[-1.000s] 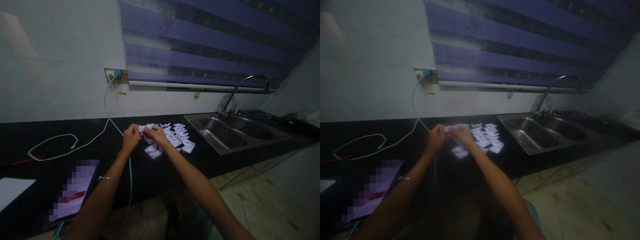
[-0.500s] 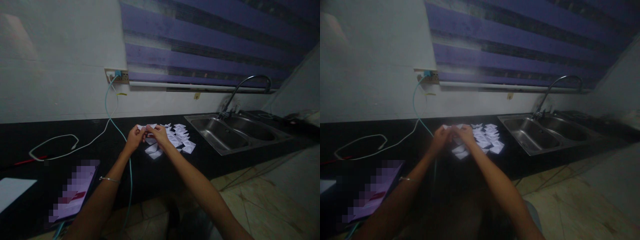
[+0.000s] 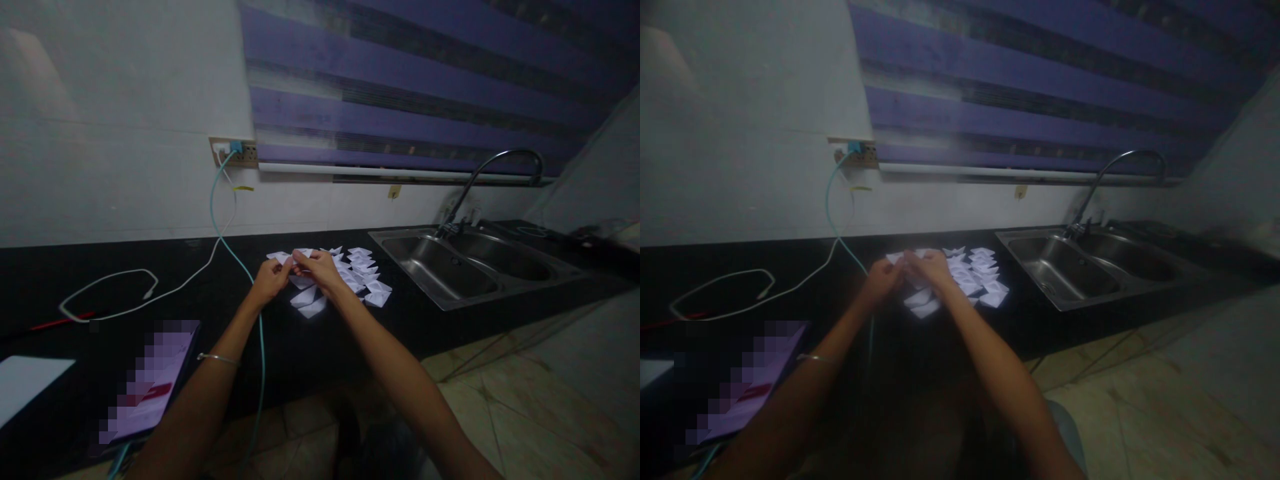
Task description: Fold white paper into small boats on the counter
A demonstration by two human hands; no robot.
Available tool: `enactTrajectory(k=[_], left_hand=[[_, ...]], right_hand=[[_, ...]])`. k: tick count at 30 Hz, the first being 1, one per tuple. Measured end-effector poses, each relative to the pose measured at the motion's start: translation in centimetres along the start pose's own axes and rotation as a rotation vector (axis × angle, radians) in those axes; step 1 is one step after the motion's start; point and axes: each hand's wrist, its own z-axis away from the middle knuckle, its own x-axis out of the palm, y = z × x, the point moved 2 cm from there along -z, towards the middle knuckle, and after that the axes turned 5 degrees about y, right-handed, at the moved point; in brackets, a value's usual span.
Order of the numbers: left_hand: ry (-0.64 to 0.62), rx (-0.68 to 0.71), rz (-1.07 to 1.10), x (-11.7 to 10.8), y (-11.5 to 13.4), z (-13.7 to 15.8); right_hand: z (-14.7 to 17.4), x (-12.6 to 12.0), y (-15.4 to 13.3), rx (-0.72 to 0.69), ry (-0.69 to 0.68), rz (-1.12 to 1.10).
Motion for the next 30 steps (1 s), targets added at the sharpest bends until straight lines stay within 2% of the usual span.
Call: enactTrajectory(k=[5, 8, 18, 26, 30], left_hand=[[-0.048, -0.044, 0.113, 0.0, 0.3, 0.2], [-0.071, -0.051, 0.223, 0.1, -0.2, 0.1], [-0.153, -0.124, 0.529, 0.6, -3.1, -0.5], [-0.144, -0.116, 0.524, 0.4, -2.5, -0.6], [-0.083, -0.092, 0.501, 0.0, -2.1, -0.6]], right_hand=[[0.5, -0.5, -1.0, 0.024, -0.124, -0.057], [0.8, -0.6, -1.5, 0.057, -0.153, -0.08], [0.3, -0.6, -1.0, -0.035, -0.056, -0.07], [0.3, 0.0, -1.0, -0.03, -0.015, -0.137], [0.5, 0.0, -0.9, -0.026, -0.093, -0.127]])
